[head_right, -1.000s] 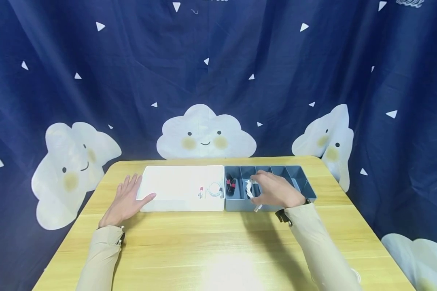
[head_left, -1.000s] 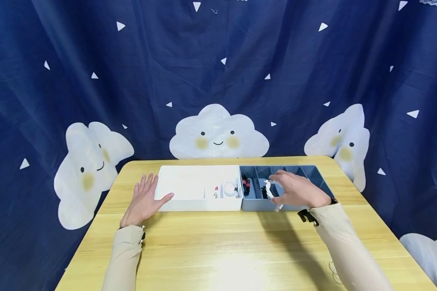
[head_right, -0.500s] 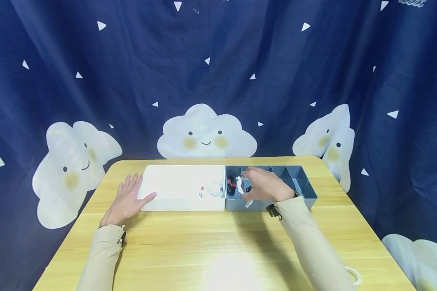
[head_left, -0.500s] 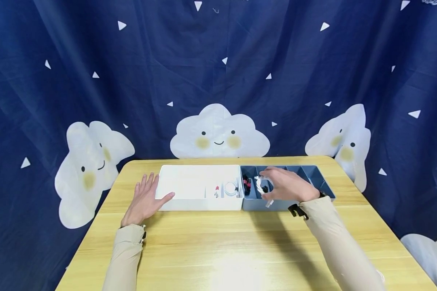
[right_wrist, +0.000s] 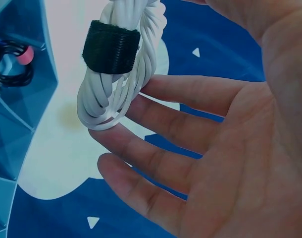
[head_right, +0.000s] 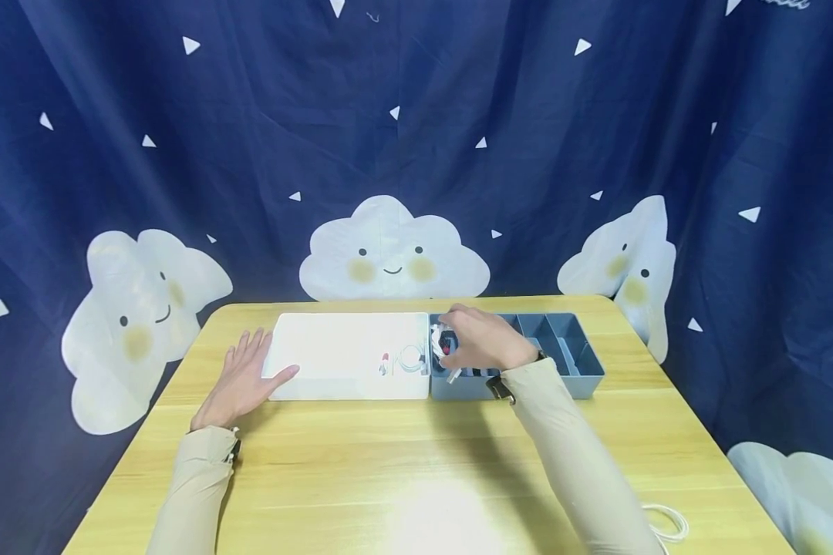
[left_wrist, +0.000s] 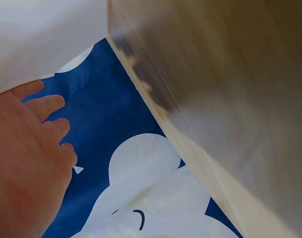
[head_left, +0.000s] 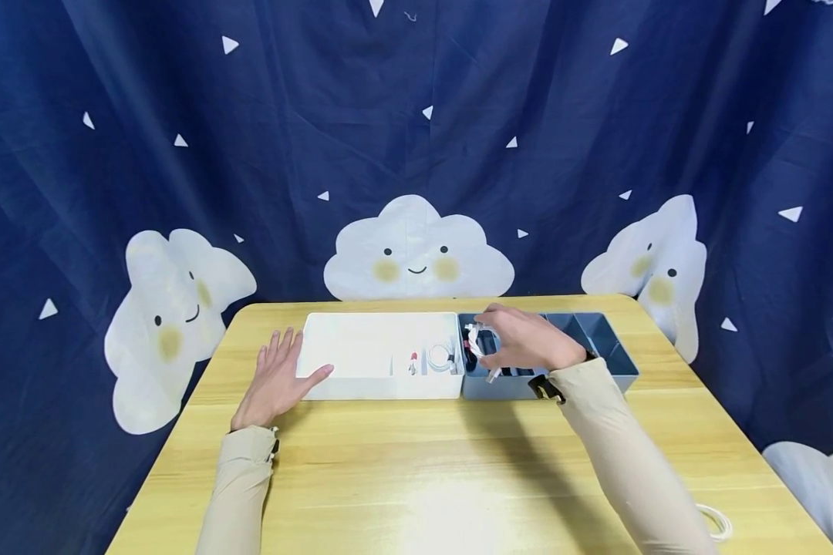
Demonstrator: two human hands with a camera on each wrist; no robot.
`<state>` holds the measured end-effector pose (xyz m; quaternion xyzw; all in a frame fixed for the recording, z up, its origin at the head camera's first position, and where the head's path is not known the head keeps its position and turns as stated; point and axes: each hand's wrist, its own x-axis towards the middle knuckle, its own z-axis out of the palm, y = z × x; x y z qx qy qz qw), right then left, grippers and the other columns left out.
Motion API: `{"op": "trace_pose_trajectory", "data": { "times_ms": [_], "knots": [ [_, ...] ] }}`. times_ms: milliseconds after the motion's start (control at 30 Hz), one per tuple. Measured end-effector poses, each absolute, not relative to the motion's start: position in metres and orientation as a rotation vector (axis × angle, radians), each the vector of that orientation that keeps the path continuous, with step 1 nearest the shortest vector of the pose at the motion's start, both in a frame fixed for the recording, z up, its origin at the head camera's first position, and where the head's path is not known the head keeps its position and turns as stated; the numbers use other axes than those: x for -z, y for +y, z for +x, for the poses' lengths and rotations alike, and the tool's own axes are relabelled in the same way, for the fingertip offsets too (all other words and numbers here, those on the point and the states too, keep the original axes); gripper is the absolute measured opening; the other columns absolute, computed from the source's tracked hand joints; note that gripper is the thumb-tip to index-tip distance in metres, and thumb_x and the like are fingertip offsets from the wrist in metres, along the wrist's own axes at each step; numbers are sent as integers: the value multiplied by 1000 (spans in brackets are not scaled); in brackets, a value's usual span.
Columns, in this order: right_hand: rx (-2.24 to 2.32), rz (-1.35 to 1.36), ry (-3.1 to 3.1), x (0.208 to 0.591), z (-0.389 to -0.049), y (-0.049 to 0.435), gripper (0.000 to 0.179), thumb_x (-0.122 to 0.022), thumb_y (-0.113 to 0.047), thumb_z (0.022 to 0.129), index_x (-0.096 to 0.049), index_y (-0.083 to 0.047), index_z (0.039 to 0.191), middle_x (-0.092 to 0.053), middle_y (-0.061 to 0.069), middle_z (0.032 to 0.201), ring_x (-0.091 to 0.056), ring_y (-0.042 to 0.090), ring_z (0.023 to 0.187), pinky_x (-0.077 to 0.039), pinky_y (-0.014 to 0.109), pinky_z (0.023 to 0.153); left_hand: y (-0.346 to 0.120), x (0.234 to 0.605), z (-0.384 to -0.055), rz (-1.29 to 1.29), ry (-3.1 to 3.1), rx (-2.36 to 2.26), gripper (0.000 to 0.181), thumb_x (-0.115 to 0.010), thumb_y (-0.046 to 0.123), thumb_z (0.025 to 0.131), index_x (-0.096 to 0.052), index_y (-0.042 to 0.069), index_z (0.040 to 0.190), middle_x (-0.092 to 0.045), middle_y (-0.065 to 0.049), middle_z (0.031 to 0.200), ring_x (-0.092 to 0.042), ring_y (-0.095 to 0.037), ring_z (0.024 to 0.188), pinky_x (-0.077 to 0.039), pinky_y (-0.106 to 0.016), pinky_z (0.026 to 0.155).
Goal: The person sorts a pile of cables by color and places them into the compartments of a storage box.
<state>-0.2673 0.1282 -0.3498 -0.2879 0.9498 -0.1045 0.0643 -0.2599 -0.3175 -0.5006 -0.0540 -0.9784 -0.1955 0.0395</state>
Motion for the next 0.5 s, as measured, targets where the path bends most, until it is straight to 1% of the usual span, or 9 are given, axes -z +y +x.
{"op": "trace_pose_trajectory", "data": {
  "times_ms": [100, 267, 500],
  "knots": [
    [323, -872, 2857, 348, -270, 121, 73, -82, -36, 87, -55, -6, 148, -60, 13, 141, -65, 27, 119, -58, 46, 96, -318, 501, -260, -165, -2996, 593, 112, -49, 81, 92, -16, 2, 165, -8, -24, 174, 3, -46, 161, -1, -69, 127],
    [326, -916, 2844, 347, -274, 110, 72, -82, -34, 87, -56, -5, 147, -62, 12, 138, -65, 24, 112, -58, 43, 95, -318, 501, -261, -163, -3002, 582, 113, -48, 82, 91, -15, 3, 166, -6, -23, 174, 3, -46, 161, 0, -69, 128],
    [304, -941, 2826, 343, -277, 95, 70, -82, -33, 87, -57, -3, 145, -60, 14, 142, -63, 28, 125, -56, 46, 103, -318, 502, -261, -167, -2995, 580, 112, -48, 81, 91, -17, 3, 165, -9, -24, 173, 2, -47, 161, -1, -69, 127]
  ]
}}
